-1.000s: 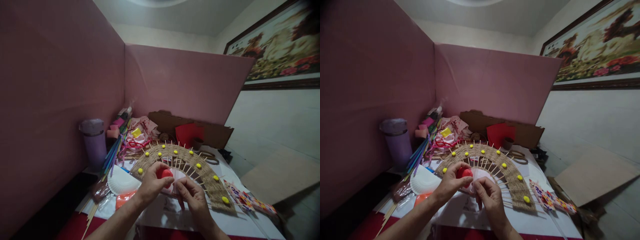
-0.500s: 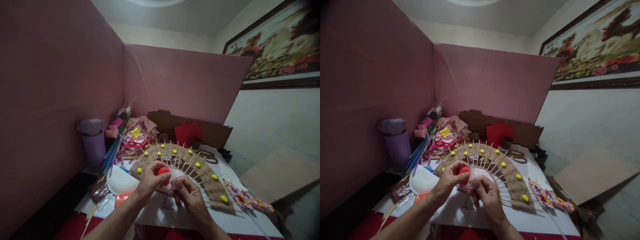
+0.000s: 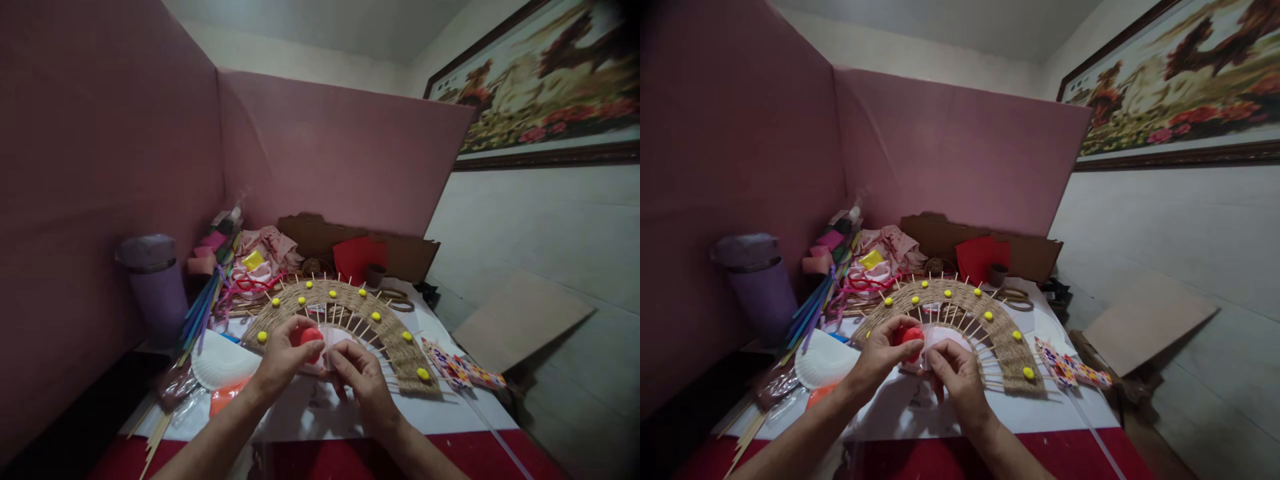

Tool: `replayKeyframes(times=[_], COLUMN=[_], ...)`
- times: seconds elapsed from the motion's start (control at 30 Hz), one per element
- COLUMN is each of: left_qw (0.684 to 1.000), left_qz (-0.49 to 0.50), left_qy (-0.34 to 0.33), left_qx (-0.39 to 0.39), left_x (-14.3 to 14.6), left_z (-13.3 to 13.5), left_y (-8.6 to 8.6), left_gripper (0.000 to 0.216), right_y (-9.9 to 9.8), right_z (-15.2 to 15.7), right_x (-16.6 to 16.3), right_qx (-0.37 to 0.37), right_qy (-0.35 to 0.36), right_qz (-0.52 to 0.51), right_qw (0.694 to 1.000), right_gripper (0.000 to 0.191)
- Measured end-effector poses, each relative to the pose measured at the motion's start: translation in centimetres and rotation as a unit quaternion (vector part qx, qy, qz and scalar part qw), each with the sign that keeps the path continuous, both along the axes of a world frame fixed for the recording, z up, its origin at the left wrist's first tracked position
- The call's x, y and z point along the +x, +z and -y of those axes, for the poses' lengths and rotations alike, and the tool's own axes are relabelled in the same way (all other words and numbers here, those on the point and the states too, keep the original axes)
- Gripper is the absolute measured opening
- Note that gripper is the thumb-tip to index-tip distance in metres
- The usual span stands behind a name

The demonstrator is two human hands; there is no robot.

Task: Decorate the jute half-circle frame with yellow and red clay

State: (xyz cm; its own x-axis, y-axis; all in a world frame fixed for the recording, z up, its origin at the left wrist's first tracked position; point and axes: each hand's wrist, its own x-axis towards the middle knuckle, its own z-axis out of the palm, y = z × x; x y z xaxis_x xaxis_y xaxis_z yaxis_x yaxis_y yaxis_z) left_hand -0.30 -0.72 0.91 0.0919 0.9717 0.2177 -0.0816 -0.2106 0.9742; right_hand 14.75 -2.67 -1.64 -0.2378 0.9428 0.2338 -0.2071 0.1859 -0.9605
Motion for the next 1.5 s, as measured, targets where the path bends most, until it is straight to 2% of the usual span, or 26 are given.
replayKeyframes(times=[0.13,0.23,0.33,0.4,0.57,0.73,0.93,1.03,1.1,1.13,1.17,1.23,1.33,1.4,1.5], left_qw=[0.995,0.977,0.964,0.966,0.984,0.961,0.950,0.928,0.897,0.883,0.878,0.893,0.926,0.935,0.929], left_qz=[-0.073,-0.141,-0.168,-0.159,-0.110,-0.183,-0.198,-0.220,-0.234,-0.245,-0.260,-0.293,-0.305,-0.297,-0.315], left_qy=[0.030,0.060,0.069,0.062,0.034,0.048,0.041,0.107,0.185,0.205,0.200,0.128,0.023,0.006,-0.011], left_qx=[0.061,0.147,0.195,0.194,0.134,0.202,0.237,0.281,0.326,0.343,0.349,0.317,0.220,0.192,0.194], left_x=[-0.2,-0.3,-0.2,-0.1,-0.1,-0.2,-0.2,-0.1,0.0,0.1,0.2,0.5,1.0,1.2,1.1], left_z=[-0.1,0.1,0.4,0.4,0.1,0.4,0.6,0.9,1.3,1.5,1.7,2.1,2.5,2.6,2.5], left_y=[-0.2,-0.1,0.1,0.0,-0.3,0.0,0.4,0.5,0.4,0.4,0.3,0.0,-0.4,-0.5,-0.2], left_gripper=[0.022,0.015,0.012,0.012,0.015,0.012,0.010,0.023,0.031,0.028,0.019,0.007,0.022,0.026,0.026], right_y=[0.3,0.6,0.7,0.5,0.1,0.7,0.5,0.3,0.2,0.2,0.1,0.1,-0.1,-0.2,-0.3], right_z=[0.1,0.4,0.5,0.4,0.1,0.1,0.1,0.2,0.2,0.3,0.3,0.4,0.5,0.6,0.6], right_x=[-0.1,-0.1,0.0,0.1,0.2,0.2,0.4,0.4,0.3,0.3,0.3,0.4,0.5,0.6,0.6], right_qx=[0.020,0.053,0.073,0.068,0.035,0.048,0.067,0.087,0.117,0.137,0.158,0.205,0.258,0.278,0.300], right_qy=[-0.014,-0.043,-0.062,-0.058,-0.012,-0.037,-0.015,-0.035,-0.084,-0.114,-0.142,-0.168,-0.153,-0.140,-0.140], right_qz=[0.029,0.063,0.086,0.085,0.033,0.037,0.058,0.066,0.074,0.083,0.096,0.132,0.189,0.215,0.236], right_qw=[0.999,0.996,0.992,0.992,0.999,0.997,0.996,0.993,0.987,0.980,0.972,0.955,0.935,0.926,0.913], right_gripper=[0.031,0.029,0.028,0.028,0.024,0.024,0.022,0.023,0.023,0.022,0.021,0.018,0.012,0.010,0.010])
